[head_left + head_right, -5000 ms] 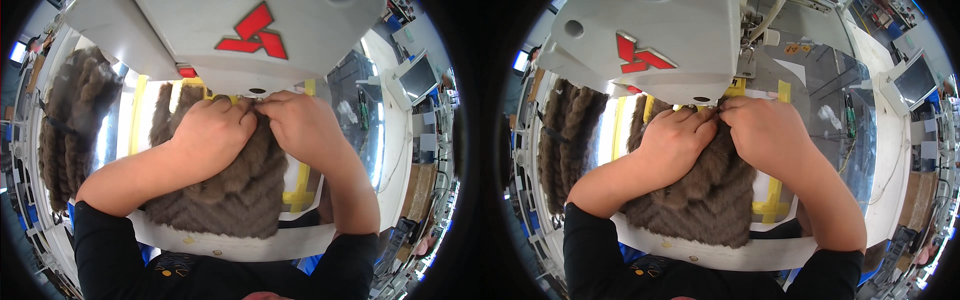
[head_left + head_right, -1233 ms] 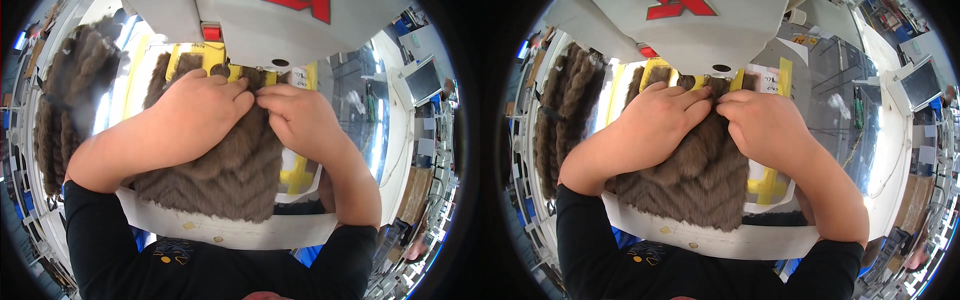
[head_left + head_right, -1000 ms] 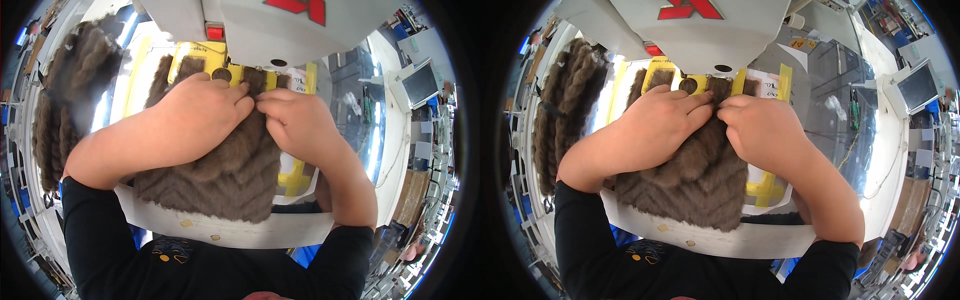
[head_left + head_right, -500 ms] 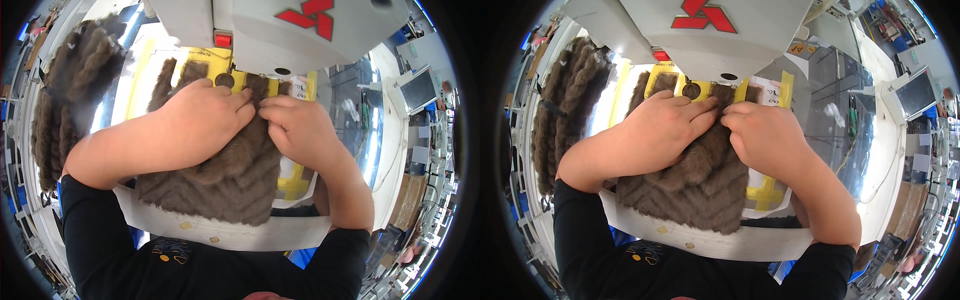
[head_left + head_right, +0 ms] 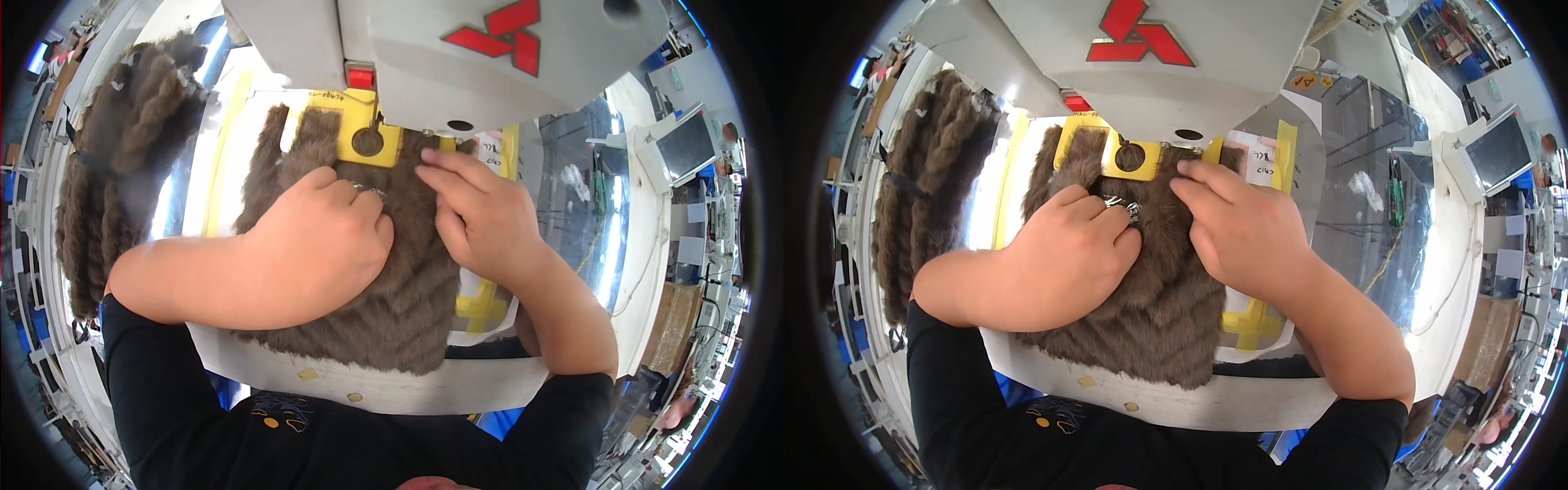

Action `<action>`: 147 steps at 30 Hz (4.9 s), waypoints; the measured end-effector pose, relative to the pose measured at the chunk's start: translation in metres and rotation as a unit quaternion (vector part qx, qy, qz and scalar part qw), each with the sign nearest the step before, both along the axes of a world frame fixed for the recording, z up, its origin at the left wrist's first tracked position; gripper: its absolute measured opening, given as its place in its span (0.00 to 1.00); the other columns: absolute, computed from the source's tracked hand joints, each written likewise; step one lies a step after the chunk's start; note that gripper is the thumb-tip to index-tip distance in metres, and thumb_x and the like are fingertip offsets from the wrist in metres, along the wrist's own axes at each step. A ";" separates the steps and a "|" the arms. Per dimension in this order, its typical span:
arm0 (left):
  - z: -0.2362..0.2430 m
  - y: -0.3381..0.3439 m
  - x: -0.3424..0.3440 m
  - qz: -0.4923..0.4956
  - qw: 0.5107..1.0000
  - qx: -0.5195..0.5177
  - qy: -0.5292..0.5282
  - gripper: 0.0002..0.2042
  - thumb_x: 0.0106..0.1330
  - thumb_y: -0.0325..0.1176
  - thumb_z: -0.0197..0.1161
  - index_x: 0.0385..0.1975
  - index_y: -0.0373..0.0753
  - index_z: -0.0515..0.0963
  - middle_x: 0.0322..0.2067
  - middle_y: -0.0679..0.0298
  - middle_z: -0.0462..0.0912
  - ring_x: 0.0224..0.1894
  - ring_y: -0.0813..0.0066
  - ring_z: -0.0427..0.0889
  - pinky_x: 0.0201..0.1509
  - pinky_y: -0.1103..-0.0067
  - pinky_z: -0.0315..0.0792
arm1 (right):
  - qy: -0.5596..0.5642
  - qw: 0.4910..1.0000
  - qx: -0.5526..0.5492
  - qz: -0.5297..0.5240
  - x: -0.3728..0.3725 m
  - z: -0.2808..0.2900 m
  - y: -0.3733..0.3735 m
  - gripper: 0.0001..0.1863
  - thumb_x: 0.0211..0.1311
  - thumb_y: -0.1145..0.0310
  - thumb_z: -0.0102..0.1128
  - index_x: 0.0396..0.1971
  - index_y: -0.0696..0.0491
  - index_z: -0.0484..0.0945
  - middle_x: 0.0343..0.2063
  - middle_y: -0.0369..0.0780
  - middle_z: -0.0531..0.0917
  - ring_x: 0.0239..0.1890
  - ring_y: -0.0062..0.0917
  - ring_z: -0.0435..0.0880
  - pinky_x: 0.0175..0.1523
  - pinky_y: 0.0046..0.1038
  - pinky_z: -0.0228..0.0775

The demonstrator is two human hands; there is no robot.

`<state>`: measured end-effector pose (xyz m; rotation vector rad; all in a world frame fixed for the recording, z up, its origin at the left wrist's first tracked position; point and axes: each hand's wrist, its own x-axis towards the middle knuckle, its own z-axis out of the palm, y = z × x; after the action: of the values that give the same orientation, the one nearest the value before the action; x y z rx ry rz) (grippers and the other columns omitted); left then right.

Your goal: Sewing fur strips onto a fabric base using an industrial sewing machine.

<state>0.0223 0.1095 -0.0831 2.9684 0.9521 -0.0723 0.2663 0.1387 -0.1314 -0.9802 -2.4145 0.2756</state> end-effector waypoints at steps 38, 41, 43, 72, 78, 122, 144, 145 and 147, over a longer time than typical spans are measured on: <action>-0.035 -0.037 0.022 -0.396 0.869 -0.066 -0.288 0.07 0.57 0.38 0.61 0.25 0.45 0.70 0.25 0.67 0.71 0.31 0.69 0.76 0.40 0.72 0.69 | 0.512 0.603 -0.551 -0.266 0.050 0.030 -0.124 0.23 0.67 0.76 0.62 0.61 0.62 0.76 0.52 0.42 0.85 0.52 0.31 0.85 0.58 0.32 0.78; -0.030 -0.041 0.021 -0.419 0.878 -0.018 -0.231 0.07 0.52 0.38 0.60 0.24 0.46 0.71 0.25 0.69 0.69 0.29 0.72 0.75 0.39 0.73 0.70 | 0.442 0.744 -0.420 -0.274 0.040 0.006 -0.135 0.18 0.68 0.73 0.61 0.56 0.61 0.80 0.46 0.44 0.88 0.50 0.29 0.86 0.56 0.34 0.78; -0.030 -0.044 0.024 -0.426 0.880 -0.014 -0.209 0.07 0.50 0.38 0.60 0.22 0.46 0.69 0.23 0.70 0.66 0.28 0.72 0.73 0.38 0.75 0.68 | 0.152 0.876 -0.303 -0.343 0.040 0.026 -0.138 0.15 0.71 0.72 0.60 0.54 0.58 0.81 0.45 0.42 0.89 0.48 0.27 0.87 0.56 0.32 0.77; -0.052 -0.044 0.035 -0.129 0.964 -0.031 -0.232 0.31 0.63 0.54 0.69 0.58 0.37 0.75 0.66 0.43 0.70 0.62 0.40 0.72 0.66 0.56 0.68 | 0.137 0.531 -0.066 -0.833 0.507 -0.008 -0.471 0.48 0.68 0.33 0.57 0.73 0.56 0.65 0.67 0.59 0.73 0.72 0.49 0.71 0.75 0.42 0.61; -0.050 -0.045 0.043 -0.066 0.969 -0.091 -0.219 0.29 0.58 0.43 0.74 0.58 0.37 0.76 0.67 0.46 0.70 0.63 0.42 0.72 0.68 0.57 0.67 | -0.043 0.455 -0.146 -0.877 0.456 -0.081 -0.444 0.40 0.69 0.47 0.64 0.77 0.35 0.60 0.68 0.67 0.66 0.70 0.61 0.70 0.74 0.48 0.63; -0.236 -0.327 -0.352 0.509 0.839 -0.133 -0.141 0.19 0.72 0.48 0.64 0.53 0.40 0.81 0.57 0.46 0.81 0.54 0.50 0.83 0.56 0.59 0.78 | 0.136 0.904 -0.104 -0.391 0.178 -0.058 -0.176 0.16 0.76 0.70 0.53 0.56 0.61 0.77 0.50 0.45 0.79 0.25 0.23 0.81 0.28 0.23 0.74; -0.210 -0.316 -0.321 0.573 0.724 -0.105 -0.369 0.24 0.79 0.38 0.49 0.73 0.48 0.67 0.68 0.57 0.76 0.68 0.61 0.76 0.70 0.65 0.72 | 0.137 0.921 -0.068 -0.359 0.169 -0.050 -0.181 0.11 0.74 0.74 0.54 0.49 0.61 0.79 0.53 0.45 0.78 0.43 0.31 0.81 0.38 0.28 0.79; -0.213 -0.316 -0.325 0.569 0.731 -0.116 -0.360 0.24 0.79 0.39 0.49 0.73 0.48 0.67 0.68 0.57 0.76 0.68 0.61 0.76 0.70 0.65 0.72 | 0.169 0.900 -0.142 -0.375 0.169 -0.046 -0.182 0.10 0.74 0.74 0.54 0.49 0.61 0.79 0.54 0.45 0.78 0.46 0.31 0.81 0.40 0.27 0.79; -0.217 -0.315 -0.333 0.557 0.745 -0.139 -0.340 0.24 0.79 0.39 0.50 0.73 0.48 0.68 0.68 0.57 0.76 0.68 0.61 0.76 0.70 0.65 0.72 | 0.131 0.910 -0.111 -0.379 0.172 -0.043 -0.185 0.12 0.70 0.75 0.56 0.50 0.60 0.80 0.55 0.47 0.79 0.52 0.37 0.80 0.50 0.33 0.75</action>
<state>-0.3105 -0.2051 -0.3003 1.4773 2.0354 0.7326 0.4387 -0.0465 -0.1746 -1.7654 -1.6275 0.3660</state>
